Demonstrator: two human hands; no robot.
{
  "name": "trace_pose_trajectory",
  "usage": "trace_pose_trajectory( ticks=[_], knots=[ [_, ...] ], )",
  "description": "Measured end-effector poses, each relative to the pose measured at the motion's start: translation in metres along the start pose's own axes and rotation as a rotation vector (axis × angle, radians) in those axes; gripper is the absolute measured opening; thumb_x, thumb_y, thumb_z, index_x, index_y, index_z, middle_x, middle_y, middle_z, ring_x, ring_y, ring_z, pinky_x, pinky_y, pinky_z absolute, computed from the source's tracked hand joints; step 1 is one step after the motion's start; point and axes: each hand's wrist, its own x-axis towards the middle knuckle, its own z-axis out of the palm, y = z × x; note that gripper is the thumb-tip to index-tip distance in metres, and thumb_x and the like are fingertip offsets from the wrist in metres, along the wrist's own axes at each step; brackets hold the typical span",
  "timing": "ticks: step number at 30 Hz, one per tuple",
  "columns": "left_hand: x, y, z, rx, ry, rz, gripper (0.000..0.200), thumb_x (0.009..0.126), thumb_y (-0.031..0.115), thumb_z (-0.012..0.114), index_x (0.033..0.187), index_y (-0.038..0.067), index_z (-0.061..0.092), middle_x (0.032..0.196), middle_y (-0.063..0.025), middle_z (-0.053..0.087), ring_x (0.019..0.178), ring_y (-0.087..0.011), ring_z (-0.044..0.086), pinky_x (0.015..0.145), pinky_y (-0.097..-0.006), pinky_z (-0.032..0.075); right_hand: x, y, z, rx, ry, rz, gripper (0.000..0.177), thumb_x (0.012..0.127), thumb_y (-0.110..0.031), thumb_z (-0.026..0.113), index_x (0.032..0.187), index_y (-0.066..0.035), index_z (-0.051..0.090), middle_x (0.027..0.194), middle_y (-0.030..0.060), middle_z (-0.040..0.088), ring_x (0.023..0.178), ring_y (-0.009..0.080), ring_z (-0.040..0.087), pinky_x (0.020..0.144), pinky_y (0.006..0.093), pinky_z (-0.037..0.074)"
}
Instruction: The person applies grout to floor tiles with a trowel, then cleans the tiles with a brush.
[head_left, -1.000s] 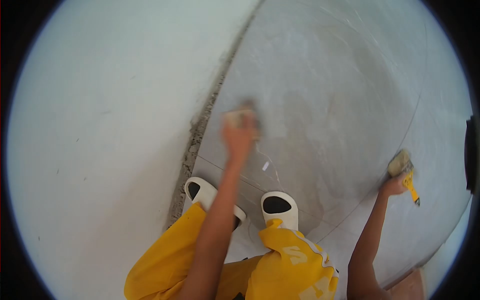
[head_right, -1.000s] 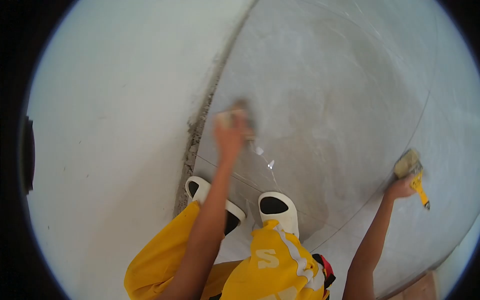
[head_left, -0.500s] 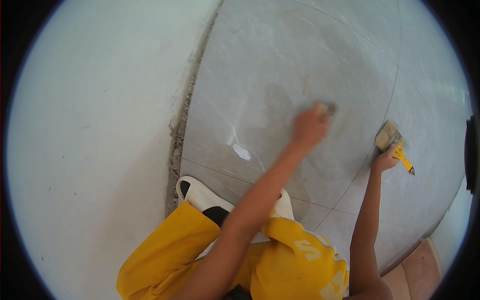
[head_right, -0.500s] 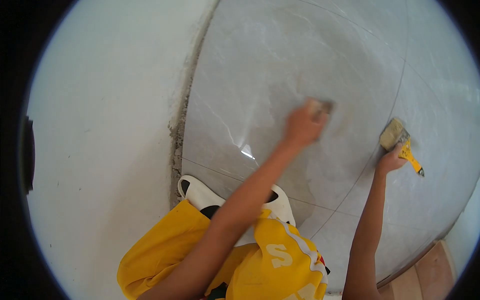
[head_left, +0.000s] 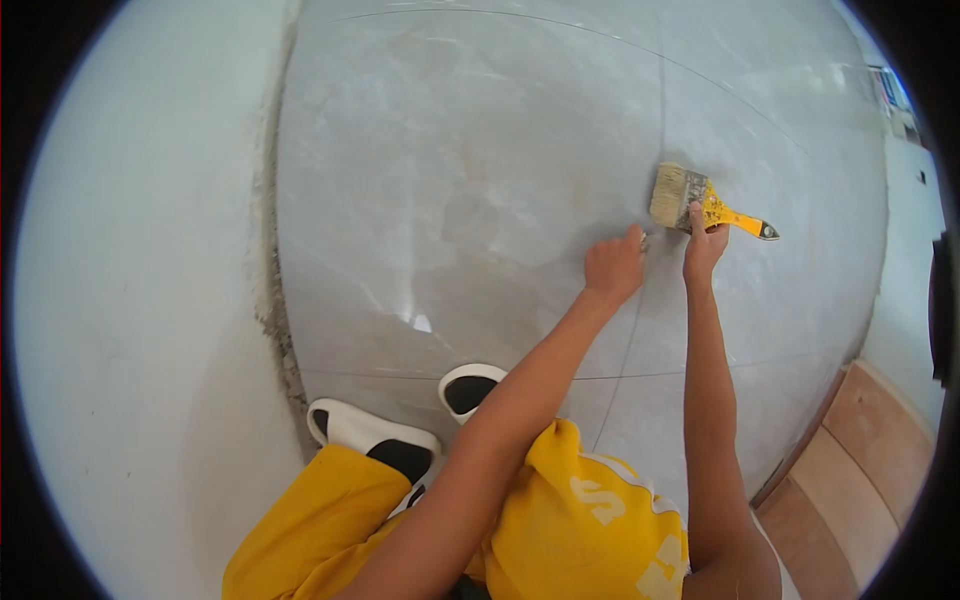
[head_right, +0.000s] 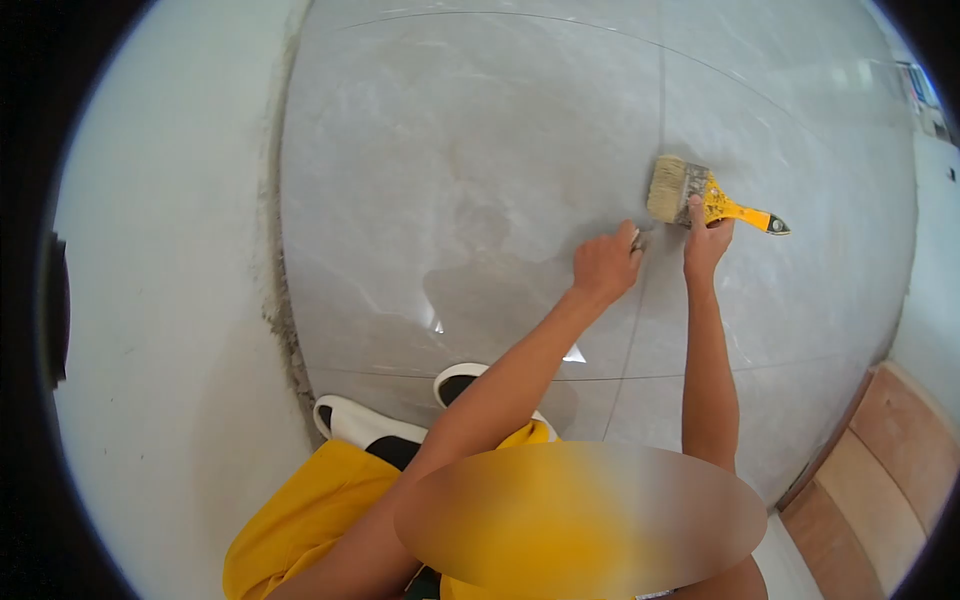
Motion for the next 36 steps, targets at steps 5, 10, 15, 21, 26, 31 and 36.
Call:
trace_pose_trajectory(
  ticks=[5, 10, 15, 21, 26, 31, 36],
  knots=[
    [-0.019, -0.089, -0.1, -0.07, 0.257, -0.008, 0.027, 0.089, 0.03, 0.059, 0.103, 0.007, 0.058, 0.083, -0.0151, 0.063, 0.072, -0.0314, 0.062, 0.062, -0.0418, 0.049, -0.074, -0.016, -0.033, -0.182, -0.084, 0.1, 0.032, 0.088, -0.018, 0.066, 0.111, 0.0, 0.053, 0.098, 0.0091, 0.061, 0.086, 0.0205, 0.057, 0.079, 0.033, 0.045],
    [-0.027, -0.195, -0.258, -0.059, 0.565, -0.218, 0.039, 0.09, 0.036, 0.06, 0.104, 0.0, 0.056, 0.095, -0.019, 0.062, 0.082, -0.0337, 0.064, 0.07, -0.0422, 0.051, -0.213, -0.082, 0.092, 0.129, -0.647, -0.024, 0.029, 0.087, -0.018, 0.063, 0.109, -0.001, 0.055, 0.097, 0.0133, 0.061, 0.087, 0.0267, 0.059, 0.078, 0.0399, 0.046],
    [-0.052, -0.225, -0.305, 0.33, 0.881, -0.231, 0.049, 0.091, 0.038, 0.06, 0.112, -0.007, 0.055, 0.106, -0.0242, 0.061, 0.099, -0.0361, 0.061, 0.087, -0.044, 0.048, -0.227, -0.139, 0.163, 0.326, -1.043, -0.24, 0.026, 0.086, -0.019, 0.059, 0.106, -0.003, 0.057, 0.096, 0.0175, 0.061, 0.088, 0.0329, 0.061, 0.076, 0.0468, 0.046],
    [-0.074, -0.237, -0.312, 0.566, 0.48, -0.602, 0.057, 0.093, 0.046, 0.054, 0.122, -0.003, 0.053, 0.117, -0.0242, 0.058, 0.111, -0.0385, 0.055, 0.097, -0.0426, 0.043, 0.069, 0.017, 0.065, -0.677, -0.233, -0.173, 0.027, 0.088, -0.033, 0.059, 0.081, -0.007, 0.059, 0.074, 0.0064, 0.06, 0.066, 0.0203, 0.055, 0.058, 0.0381, 0.042],
    [-0.044, -0.272, -0.307, 0.326, 0.868, -0.3, 0.053, 0.076, 0.035, 0.077, 0.109, -0.002, 0.057, 0.105, -0.0214, 0.063, 0.102, -0.0374, 0.06, 0.09, -0.0432, 0.046, 0.119, 0.006, -0.106, -0.442, -0.004, -0.287, 0.033, 0.087, -0.029, 0.067, 0.098, 0.001, 0.062, 0.075, 0.0051, 0.063, 0.063, 0.013, 0.056, 0.053, 0.0301, 0.045],
    [0.078, -0.134, -0.219, 0.146, 0.585, -0.207, 0.041, 0.085, 0.038, 0.064, 0.096, -0.001, 0.059, 0.079, -0.0185, 0.065, 0.074, -0.0326, 0.064, 0.067, -0.0438, 0.049, 0.003, -0.029, -0.118, 0.114, 0.07, 0.22, 0.026, 0.087, -0.015, 0.067, 0.106, -0.002, 0.056, 0.083, 0.0015, 0.059, 0.061, 0.0069, 0.052, 0.048, 0.0226, 0.039],
    [0.068, -0.034, -0.059, 0.157, -0.006, 0.121, 0.037, 0.087, 0.03, 0.056, 0.116, 0.007, 0.054, 0.085, -0.0187, 0.067, 0.078, -0.0382, 0.064, 0.067, -0.0476, 0.05, -0.065, -0.062, -0.06, 0.484, 0.064, 0.39, 0.032, 0.086, -0.013, 0.068, 0.112, -0.003, 0.053, 0.087, 0.0005, 0.059, 0.064, 0.0069, 0.053, 0.048, 0.0228, 0.039]
  ],
)
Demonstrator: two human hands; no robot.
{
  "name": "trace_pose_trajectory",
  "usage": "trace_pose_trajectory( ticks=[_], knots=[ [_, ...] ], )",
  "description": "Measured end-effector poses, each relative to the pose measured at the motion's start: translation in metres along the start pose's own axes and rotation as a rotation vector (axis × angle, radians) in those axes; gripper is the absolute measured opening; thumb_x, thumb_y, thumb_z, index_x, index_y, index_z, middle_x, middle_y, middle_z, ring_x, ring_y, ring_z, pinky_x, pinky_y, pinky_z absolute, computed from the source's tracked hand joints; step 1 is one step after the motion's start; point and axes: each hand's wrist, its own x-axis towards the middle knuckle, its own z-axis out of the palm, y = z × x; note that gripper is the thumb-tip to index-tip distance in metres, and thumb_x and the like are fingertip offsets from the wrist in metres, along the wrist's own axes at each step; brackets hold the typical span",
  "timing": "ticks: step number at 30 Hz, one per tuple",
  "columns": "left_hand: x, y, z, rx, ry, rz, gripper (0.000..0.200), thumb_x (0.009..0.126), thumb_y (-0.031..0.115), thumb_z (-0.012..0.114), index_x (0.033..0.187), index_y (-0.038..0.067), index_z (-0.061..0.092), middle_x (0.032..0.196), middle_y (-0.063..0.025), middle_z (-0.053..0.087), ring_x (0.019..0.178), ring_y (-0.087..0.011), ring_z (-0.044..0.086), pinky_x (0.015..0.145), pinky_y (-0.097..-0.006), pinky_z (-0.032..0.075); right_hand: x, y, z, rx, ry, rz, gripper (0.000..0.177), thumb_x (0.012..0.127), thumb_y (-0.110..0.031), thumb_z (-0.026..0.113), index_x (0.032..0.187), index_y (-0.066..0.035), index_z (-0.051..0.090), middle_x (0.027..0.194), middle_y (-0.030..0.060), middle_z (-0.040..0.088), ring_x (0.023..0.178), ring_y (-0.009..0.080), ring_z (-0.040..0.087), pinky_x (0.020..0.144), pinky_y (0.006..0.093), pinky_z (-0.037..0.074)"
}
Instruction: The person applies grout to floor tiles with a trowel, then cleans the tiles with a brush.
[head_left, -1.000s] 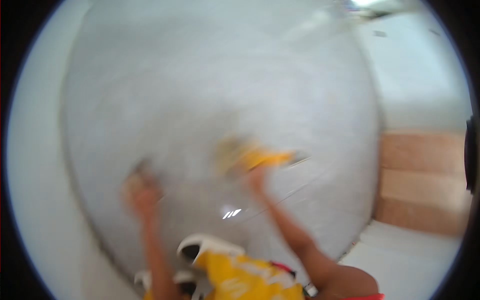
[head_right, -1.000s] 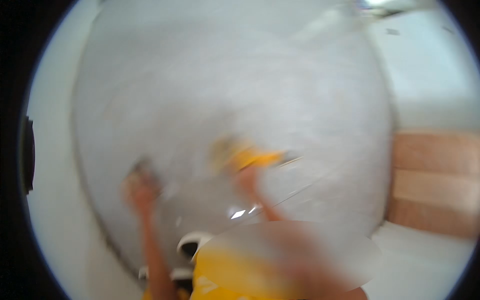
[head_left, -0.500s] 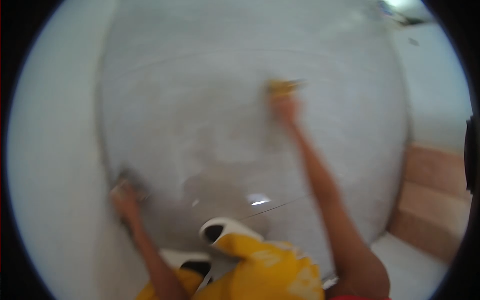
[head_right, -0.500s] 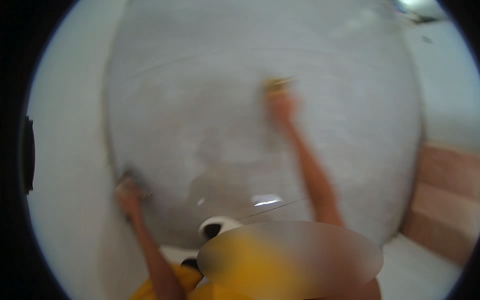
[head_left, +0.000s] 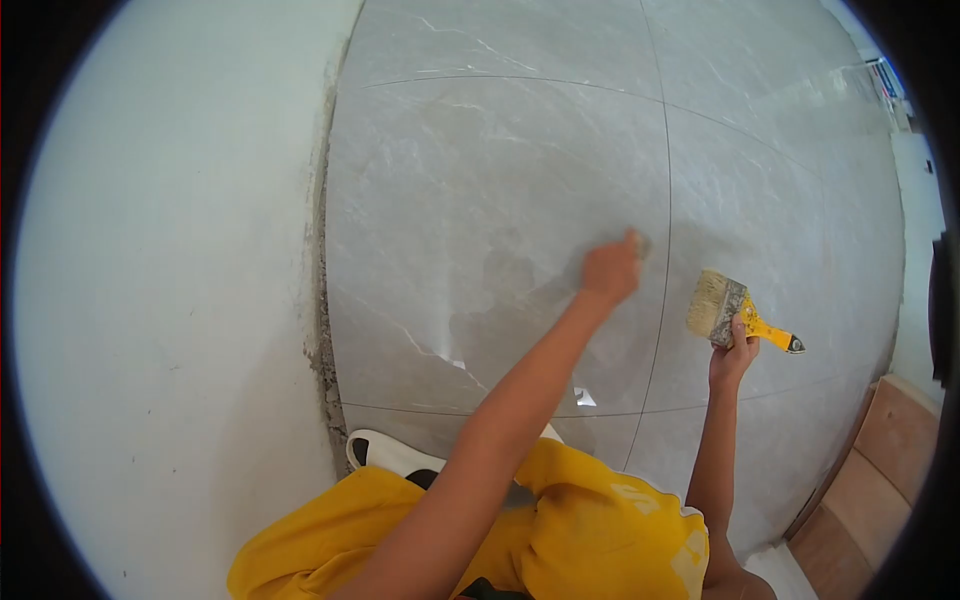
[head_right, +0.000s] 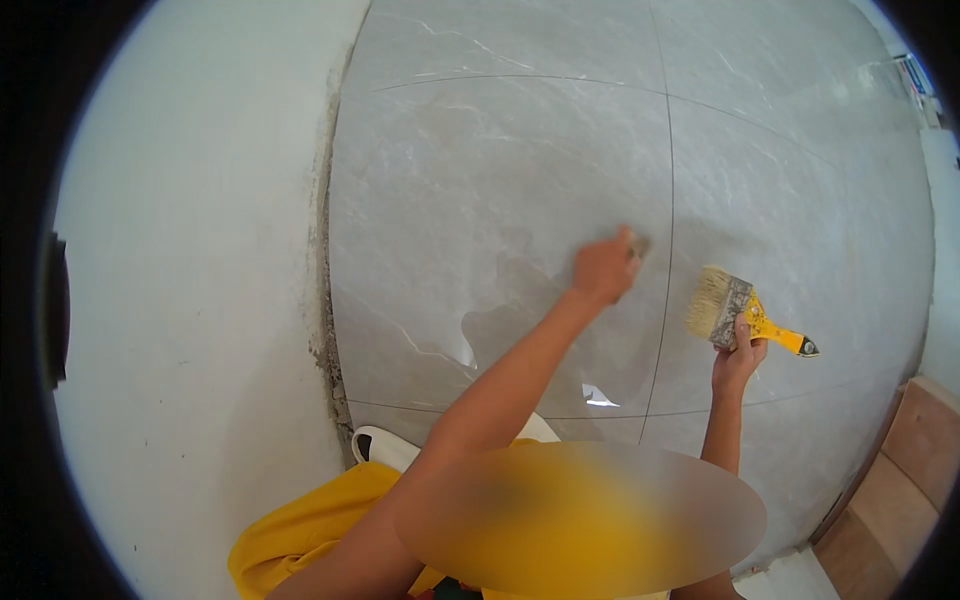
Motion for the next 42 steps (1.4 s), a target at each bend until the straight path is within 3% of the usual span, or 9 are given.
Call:
trace_pose_trajectory(
  ticks=[2, 4, 8, 18, 24, 25, 30, 34, 42],
  knots=[
    [-0.018, 0.01, 0.011, 0.05, -0.172, 0.153, 0.034, 0.084, 0.033, 0.06, 0.108, 0.01, 0.053, 0.086, -0.0191, 0.066, 0.082, -0.0386, 0.063, 0.067, -0.0484, 0.049, -0.016, -0.006, -0.011, 0.03, -0.004, 0.006, 0.033, 0.085, -0.014, 0.069, 0.112, -0.003, 0.053, 0.087, 0.0003, 0.059, 0.064, 0.0073, 0.053, 0.05, 0.0247, 0.039],
    [-0.011, -0.072, -0.023, 0.383, 0.292, 0.288, 0.023, 0.089, 0.03, 0.058, 0.092, 0.007, 0.058, 0.078, -0.0158, 0.063, 0.076, -0.0319, 0.063, 0.061, -0.0444, 0.049, 0.001, -0.003, -0.032, -0.063, -0.094, 0.09, 0.033, 0.085, -0.012, 0.069, 0.112, -0.002, 0.053, 0.089, 0.001, 0.059, 0.068, 0.0092, 0.055, 0.055, 0.0254, 0.043],
    [0.006, -0.193, -0.177, 0.037, 0.61, -0.374, 0.044, 0.086, 0.045, 0.063, 0.085, 0.001, 0.058, 0.073, -0.0151, 0.063, 0.065, -0.0299, 0.063, 0.06, -0.0439, 0.047, 0.008, 0.006, -0.043, -0.115, -0.096, 0.198, 0.035, 0.085, -0.009, 0.068, 0.115, -0.001, 0.053, 0.096, 0.0026, 0.059, 0.08, 0.0123, 0.057, 0.07, 0.027, 0.048],
    [0.04, 0.051, 0.063, 0.021, -0.234, 0.111, 0.045, 0.084, 0.049, 0.059, 0.101, 0.007, 0.056, 0.081, -0.0228, 0.065, 0.08, -0.042, 0.063, 0.069, -0.0502, 0.049, -0.116, 0.094, 0.004, -0.836, -0.954, -0.292, 0.041, 0.084, -0.021, 0.067, 0.12, -0.004, 0.059, 0.104, 0.0132, 0.066, 0.094, 0.0278, 0.064, 0.085, 0.0398, 0.05],
    [0.041, -0.041, -0.109, 0.023, 0.339, -0.074, 0.042, 0.084, 0.04, 0.067, 0.093, 0.0, 0.057, 0.078, -0.02, 0.062, 0.072, -0.0349, 0.061, 0.066, -0.0441, 0.047, 0.134, 0.098, -0.032, -1.152, -0.347, -0.548, 0.028, 0.087, -0.029, 0.063, 0.104, -0.007, 0.066, 0.077, 0.011, 0.064, 0.07, 0.0262, 0.066, 0.056, 0.0346, 0.051],
    [0.036, -0.069, -0.139, 0.087, 0.401, -0.039, 0.038, 0.084, 0.035, 0.067, 0.093, -0.001, 0.056, 0.081, -0.0193, 0.061, 0.073, -0.034, 0.06, 0.067, -0.0431, 0.047, 0.177, 0.065, -0.031, -1.357, -0.186, -1.026, 0.022, 0.086, -0.027, 0.064, 0.094, -0.006, 0.068, 0.064, 0.0111, 0.061, 0.055, 0.0271, 0.062, 0.046, 0.0379, 0.047],
    [-0.013, -0.103, -0.198, 0.034, 0.461, -0.102, 0.03, 0.085, 0.025, 0.066, 0.094, -0.001, 0.055, 0.085, -0.0168, 0.06, 0.076, -0.0268, 0.058, 0.071, -0.0381, 0.046, 0.124, 0.022, 0.003, -1.188, -0.31, -0.53, 0.024, 0.086, -0.029, 0.065, 0.093, -0.006, 0.068, 0.07, 0.0109, 0.066, 0.055, 0.0227, 0.062, 0.048, 0.0366, 0.045],
    [-0.038, -0.086, -0.151, 0.041, 0.278, -0.104, 0.027, 0.087, 0.024, 0.066, 0.096, -0.001, 0.059, 0.085, -0.0164, 0.06, 0.071, -0.0311, 0.056, 0.069, -0.0372, 0.046, -0.042, 0.124, 0.003, -1.256, -0.697, -0.721, 0.044, 0.087, -0.033, 0.063, 0.12, -0.005, 0.058, 0.109, 0.0143, 0.065, 0.108, 0.0289, 0.059, 0.094, 0.0437, 0.044],
    [-0.112, -0.038, -0.003, 0.507, -0.33, 0.943, 0.036, 0.079, 0.014, 0.059, 0.115, 0.01, 0.061, 0.114, -0.0089, 0.057, 0.104, -0.0247, 0.054, 0.1, -0.0534, 0.035, 0.101, -0.003, -0.079, -1.011, 0.052, -0.774, 0.026, 0.086, -0.021, 0.067, 0.091, 0.005, 0.065, 0.071, 0.0117, 0.065, 0.061, 0.0247, 0.06, 0.057, 0.0359, 0.045]
  ],
)
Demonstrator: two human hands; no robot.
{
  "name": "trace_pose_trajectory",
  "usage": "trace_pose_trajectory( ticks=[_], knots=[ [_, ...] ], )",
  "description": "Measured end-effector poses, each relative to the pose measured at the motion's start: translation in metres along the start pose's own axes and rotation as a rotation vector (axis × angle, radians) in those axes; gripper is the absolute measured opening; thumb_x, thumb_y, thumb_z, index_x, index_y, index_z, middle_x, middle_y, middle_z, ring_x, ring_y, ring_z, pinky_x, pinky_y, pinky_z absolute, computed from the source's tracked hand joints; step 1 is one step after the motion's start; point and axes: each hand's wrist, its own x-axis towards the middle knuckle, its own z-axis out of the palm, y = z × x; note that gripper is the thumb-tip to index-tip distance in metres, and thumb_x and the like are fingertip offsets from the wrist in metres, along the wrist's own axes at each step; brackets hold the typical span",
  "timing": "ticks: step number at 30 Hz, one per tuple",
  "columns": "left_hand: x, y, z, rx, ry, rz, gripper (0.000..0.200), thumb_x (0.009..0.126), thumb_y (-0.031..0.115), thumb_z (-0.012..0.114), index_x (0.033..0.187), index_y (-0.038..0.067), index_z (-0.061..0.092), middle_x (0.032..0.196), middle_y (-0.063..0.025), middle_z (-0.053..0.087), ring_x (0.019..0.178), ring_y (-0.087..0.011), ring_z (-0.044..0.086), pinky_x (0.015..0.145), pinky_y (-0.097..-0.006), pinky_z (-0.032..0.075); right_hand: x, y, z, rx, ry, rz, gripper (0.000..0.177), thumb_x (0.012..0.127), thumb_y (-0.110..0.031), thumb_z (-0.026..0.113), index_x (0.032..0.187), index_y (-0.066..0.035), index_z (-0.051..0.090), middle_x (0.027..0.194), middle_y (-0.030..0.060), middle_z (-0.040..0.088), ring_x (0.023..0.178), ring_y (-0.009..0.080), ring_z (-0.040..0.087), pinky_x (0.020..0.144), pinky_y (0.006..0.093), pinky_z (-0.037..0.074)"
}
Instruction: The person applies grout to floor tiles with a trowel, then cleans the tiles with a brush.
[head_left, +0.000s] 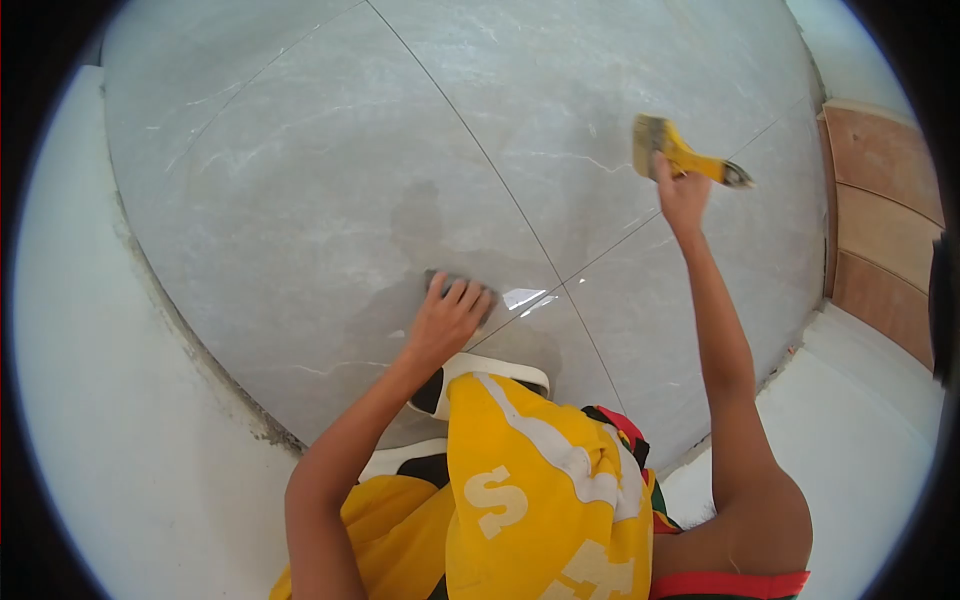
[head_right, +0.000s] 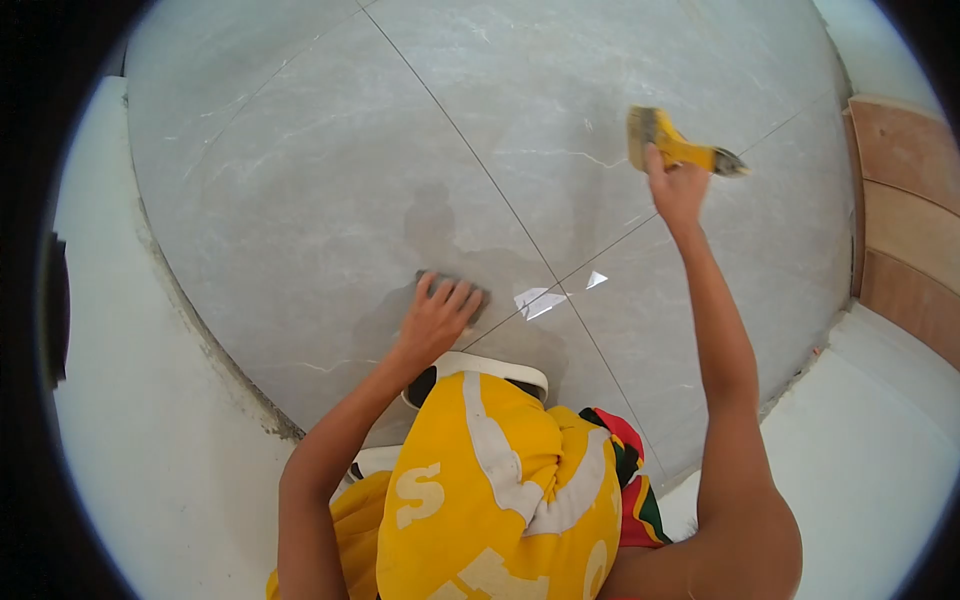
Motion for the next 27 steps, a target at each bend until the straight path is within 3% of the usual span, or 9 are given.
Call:
trace_pose_trajectory(
  ticks=[2, 7, 10, 13, 15, 17, 20, 24, 27],
  knots=[
    [0.039, -0.006, 0.008, -0.03, 0.105, 0.05, 0.034, 0.079, 0.013, 0.059, 0.113, 0.012, 0.061, 0.112, -0.0071, 0.058, 0.104, -0.0238, 0.054, 0.104, -0.0533, 0.032, -0.021, -0.019, -0.039, 0.008, -0.173, 0.233, 0.027, 0.084, -0.018, 0.068, 0.093, 0.007, 0.064, 0.072, 0.0104, 0.063, 0.062, 0.0221, 0.058, 0.06, 0.0341, 0.045],
    [0.131, -0.038, 0.0, 0.05, 0.034, 0.153, 0.028, 0.082, 0.014, 0.058, 0.109, 0.015, 0.063, 0.104, -0.0042, 0.058, 0.102, -0.0232, 0.055, 0.107, -0.0557, 0.029, -0.108, -0.026, -0.069, 0.018, -0.207, 0.3, 0.028, 0.083, -0.016, 0.067, 0.102, 0.005, 0.063, 0.079, 0.0123, 0.064, 0.068, 0.019, 0.059, 0.063, 0.0322, 0.045],
    [0.083, 0.0, 0.012, 0.039, -0.128, 0.301, 0.027, 0.082, 0.015, 0.058, 0.108, 0.015, 0.062, 0.1, -0.0051, 0.058, 0.101, -0.0237, 0.055, 0.107, -0.0555, 0.029, -0.153, -0.024, -0.091, 0.073, -0.191, 0.438, 0.029, 0.083, -0.014, 0.067, 0.103, 0.005, 0.063, 0.081, 0.0109, 0.063, 0.07, 0.0175, 0.057, 0.065, 0.0309, 0.045],
    [0.065, 0.048, 0.022, -0.013, -0.016, 0.195, 0.029, 0.081, 0.015, 0.058, 0.11, 0.014, 0.061, 0.1, -0.0061, 0.057, 0.101, -0.0245, 0.055, 0.106, -0.0552, 0.03, -0.179, -0.032, -0.093, 0.182, -0.196, 0.585, 0.029, 0.083, -0.014, 0.068, 0.104, 0.006, 0.062, 0.084, 0.0099, 0.063, 0.073, 0.0162, 0.057, 0.066, 0.0299, 0.046],
    [0.096, 0.046, 0.028, -0.027, 0.026, 0.063, 0.033, 0.08, 0.016, 0.058, 0.113, 0.012, 0.06, 0.1, -0.0081, 0.057, 0.1, -0.0253, 0.055, 0.102, -0.0539, 0.033, -0.188, -0.031, -0.09, 0.207, -0.29, 0.68, 0.031, 0.084, -0.014, 0.069, 0.106, 0.007, 0.061, 0.089, 0.0088, 0.063, 0.076, 0.0138, 0.058, 0.068, 0.0292, 0.047],
    [0.129, 0.045, 0.019, 0.005, 0.045, -0.095, 0.034, 0.08, 0.017, 0.058, 0.114, 0.011, 0.059, 0.101, -0.0095, 0.057, 0.1, -0.0264, 0.055, 0.1, -0.0533, 0.035, -0.186, -0.036, -0.087, 0.23, -0.24, 0.668, 0.031, 0.084, -0.015, 0.068, 0.106, 0.005, 0.062, 0.083, 0.0091, 0.063, 0.072, 0.0151, 0.057, 0.066, 0.0296, 0.046],
    [0.085, 0.087, 0.054, 0.06, 0.074, 0.108, 0.034, 0.08, 0.018, 0.058, 0.113, 0.012, 0.059, 0.1, -0.0115, 0.056, 0.099, -0.0282, 0.054, 0.097, -0.0517, 0.037, -0.186, -0.043, -0.09, 0.289, -0.164, 0.682, 0.03, 0.083, -0.016, 0.068, 0.104, 0.004, 0.063, 0.079, 0.0085, 0.062, 0.07, 0.0158, 0.057, 0.066, 0.0298, 0.045],
    [0.122, 0.038, 0.038, 0.117, 0.14, -0.015, 0.028, 0.08, 0.018, 0.057, 0.107, 0.013, 0.059, 0.096, -0.0113, 0.056, 0.095, -0.0281, 0.056, 0.097, -0.0496, 0.037, -0.192, -0.067, -0.095, 0.272, -0.293, 0.762, 0.027, 0.084, -0.019, 0.069, 0.101, 0.001, 0.064, 0.08, 0.0079, 0.063, 0.07, 0.0171, 0.057, 0.065, 0.0304, 0.046],
    [0.178, -0.027, 0.001, 0.267, 0.022, -0.192, 0.023, 0.084, 0.017, 0.053, 0.105, 0.014, 0.061, 0.094, -0.0089, 0.06, 0.091, -0.0261, 0.06, 0.092, -0.0461, 0.038, -0.22, -0.093, -0.069, 0.272, -0.408, 0.576, 0.028, 0.085, -0.021, 0.069, 0.102, 0.0, 0.064, 0.089, 0.0083, 0.066, 0.076, 0.017, 0.062, 0.068, 0.0311, 0.049]
  ],
)
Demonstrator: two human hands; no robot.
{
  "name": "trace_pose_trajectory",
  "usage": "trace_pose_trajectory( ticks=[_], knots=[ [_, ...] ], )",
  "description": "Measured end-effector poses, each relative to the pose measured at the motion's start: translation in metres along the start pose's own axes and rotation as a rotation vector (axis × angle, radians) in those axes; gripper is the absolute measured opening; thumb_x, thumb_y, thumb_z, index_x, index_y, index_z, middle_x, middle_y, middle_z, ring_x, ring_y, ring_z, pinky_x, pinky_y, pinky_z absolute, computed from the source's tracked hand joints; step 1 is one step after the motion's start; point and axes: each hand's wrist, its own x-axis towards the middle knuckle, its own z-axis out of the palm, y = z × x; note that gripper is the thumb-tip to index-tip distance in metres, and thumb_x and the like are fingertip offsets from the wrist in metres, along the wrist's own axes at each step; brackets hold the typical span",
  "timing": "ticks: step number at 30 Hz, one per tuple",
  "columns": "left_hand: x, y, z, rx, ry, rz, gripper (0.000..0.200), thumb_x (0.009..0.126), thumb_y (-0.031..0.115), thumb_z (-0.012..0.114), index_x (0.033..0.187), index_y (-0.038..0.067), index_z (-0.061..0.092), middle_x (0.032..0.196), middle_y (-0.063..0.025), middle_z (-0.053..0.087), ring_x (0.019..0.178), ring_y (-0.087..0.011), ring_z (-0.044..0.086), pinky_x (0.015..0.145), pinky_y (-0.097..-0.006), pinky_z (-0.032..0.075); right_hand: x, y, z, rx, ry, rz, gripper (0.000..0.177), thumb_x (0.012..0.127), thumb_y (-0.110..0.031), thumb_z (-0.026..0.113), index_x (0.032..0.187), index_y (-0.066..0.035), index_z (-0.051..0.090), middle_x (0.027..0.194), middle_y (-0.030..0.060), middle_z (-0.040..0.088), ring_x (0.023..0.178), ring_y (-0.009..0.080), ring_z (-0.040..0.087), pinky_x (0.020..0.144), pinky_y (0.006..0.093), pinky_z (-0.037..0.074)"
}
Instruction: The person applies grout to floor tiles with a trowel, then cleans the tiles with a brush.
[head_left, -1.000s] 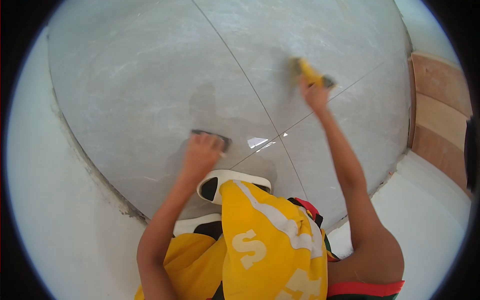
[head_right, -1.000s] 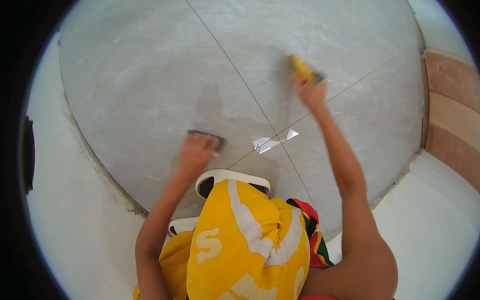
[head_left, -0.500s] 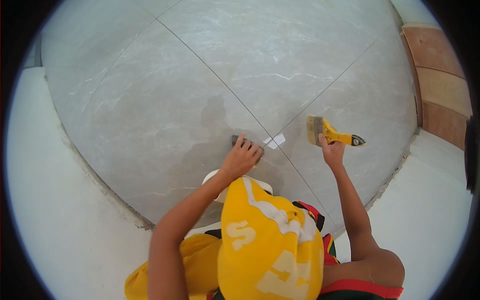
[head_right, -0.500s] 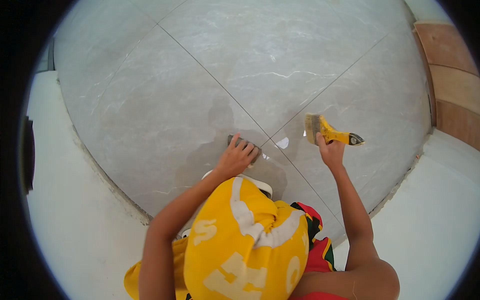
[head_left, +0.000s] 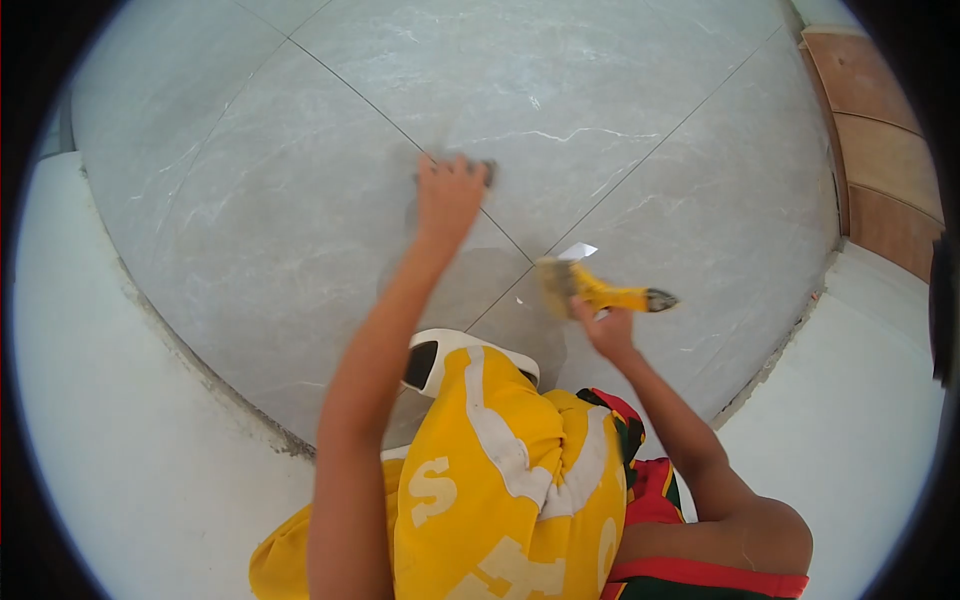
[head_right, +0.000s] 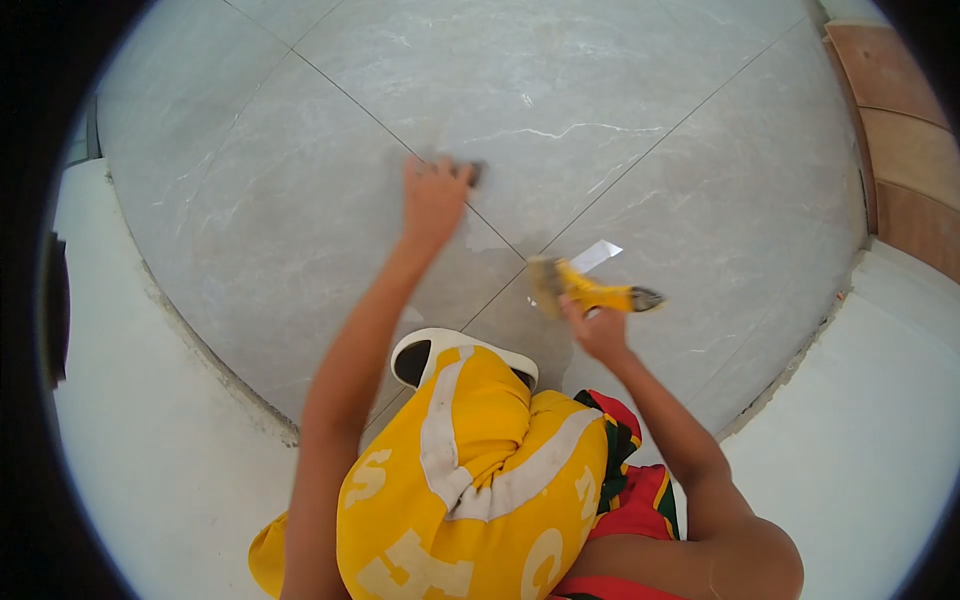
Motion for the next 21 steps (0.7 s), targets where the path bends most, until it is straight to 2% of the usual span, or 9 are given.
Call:
trace_pose_trajectory(
  ticks=[5, 9, 10, 11, 13, 16, 17, 18, 21],
  knots=[
    [-0.005, -0.093, -0.041, -0.105, 0.273, -0.222, 0.019, 0.089, 0.024, 0.056, 0.091, 0.008, 0.066, 0.092, -0.015, 0.065, 0.085, -0.0325, 0.062, 0.08, -0.0439, 0.045, 0.005, -0.022, 0.07, -0.087, -0.331, -0.437, 0.029, 0.083, -0.022, 0.069, 0.107, -0.007, 0.065, 0.088, 0.0078, 0.061, 0.071, 0.0199, 0.06, 0.066, 0.0349, 0.048],
    [-0.075, -0.148, -0.09, -0.371, 0.201, -0.535, 0.026, 0.088, 0.027, 0.06, 0.085, 0.001, 0.063, 0.078, -0.0171, 0.064, 0.071, -0.0343, 0.061, 0.065, -0.0415, 0.047, 0.151, 0.086, -0.002, -0.288, 0.079, -0.321, 0.025, 0.086, -0.025, 0.066, 0.102, -0.005, 0.063, 0.085, 0.0097, 0.067, 0.074, 0.0224, 0.066, 0.059, 0.0386, 0.051],
    [-0.097, -0.164, -0.097, -0.426, 0.19, -0.616, 0.027, 0.087, 0.026, 0.061, 0.086, -0.001, 0.062, 0.076, -0.0161, 0.063, 0.068, -0.0306, 0.058, 0.065, -0.0394, 0.046, 0.191, 0.067, -0.046, -0.471, 0.177, -0.177, 0.022, 0.087, -0.027, 0.065, 0.089, -0.005, 0.065, 0.072, 0.0116, 0.065, 0.062, 0.0263, 0.064, 0.054, 0.0388, 0.05],
    [-0.114, -0.18, -0.103, -0.483, 0.19, -0.695, 0.028, 0.087, 0.025, 0.063, 0.086, -0.003, 0.061, 0.075, -0.0151, 0.063, 0.065, -0.0269, 0.056, 0.064, -0.0373, 0.045, 0.222, 0.07, -0.076, -0.803, 0.369, -0.336, 0.036, 0.086, -0.037, 0.066, 0.079, -0.001, 0.065, 0.056, 0.0129, 0.06, 0.049, 0.0301, 0.059, 0.047, 0.0403, 0.046],
    [-0.139, -0.212, -0.104, -0.591, 0.289, -0.812, 0.028, 0.086, 0.024, 0.063, 0.086, -0.004, 0.061, 0.074, -0.0116, 0.062, 0.064, -0.0217, 0.052, 0.064, -0.0353, 0.045, 0.244, 0.025, -0.085, -0.753, 0.454, -0.361, 0.036, 0.085, -0.036, 0.066, 0.079, -0.001, 0.064, 0.057, 0.0124, 0.06, 0.051, 0.03, 0.06, 0.049, 0.0399, 0.047],
    [-0.167, -0.227, -0.106, -0.799, 0.395, -1.009, 0.027, 0.086, 0.023, 0.064, 0.088, -0.005, 0.062, 0.076, -0.0045, 0.06, 0.068, -0.0146, 0.052, 0.065, -0.0322, 0.044, 0.176, -0.052, 0.042, -0.059, -0.067, -0.116, 0.027, 0.088, -0.027, 0.062, 0.103, -0.004, 0.062, 0.088, 0.0141, 0.065, 0.083, 0.0279, 0.065, 0.07, 0.0388, 0.05],
    [-0.175, -0.228, -0.106, -0.837, 0.412, -1.036, 0.027, 0.086, 0.022, 0.064, 0.089, -0.004, 0.062, 0.077, -0.0039, 0.06, 0.068, -0.0142, 0.052, 0.065, -0.0316, 0.044, 0.135, -0.07, 0.105, -0.344, 0.123, -0.583, 0.033, 0.087, -0.026, 0.061, 0.114, -0.006, 0.058, 0.108, 0.0174, 0.062, 0.098, 0.0335, 0.061, 0.084, 0.0447, 0.047],
    [-0.183, -0.229, -0.106, -0.872, 0.435, -1.063, 0.026, 0.086, 0.022, 0.064, 0.09, -0.004, 0.062, 0.077, -0.0034, 0.06, 0.069, -0.0138, 0.052, 0.065, -0.031, 0.044, 0.097, -0.097, 0.165, 0.226, -0.04, -0.433, 0.039, 0.085, -0.026, 0.063, 0.119, -0.007, 0.057, 0.116, 0.0178, 0.06, 0.102, 0.0386, 0.059, 0.088, 0.0493, 0.045],
    [-0.221, -0.234, -0.094, -0.922, 0.454, -1.035, 0.025, 0.086, 0.022, 0.063, 0.091, -0.003, 0.062, 0.079, -0.0039, 0.06, 0.07, -0.0132, 0.052, 0.065, -0.03, 0.044, 0.055, -0.107, 0.215, 0.155, -0.441, -0.617, 0.051, 0.082, -0.024, 0.067, 0.128, -0.007, 0.053, 0.122, 0.0173, 0.059, 0.109, 0.0331, 0.058, 0.093, 0.0432, 0.046]
  ],
)
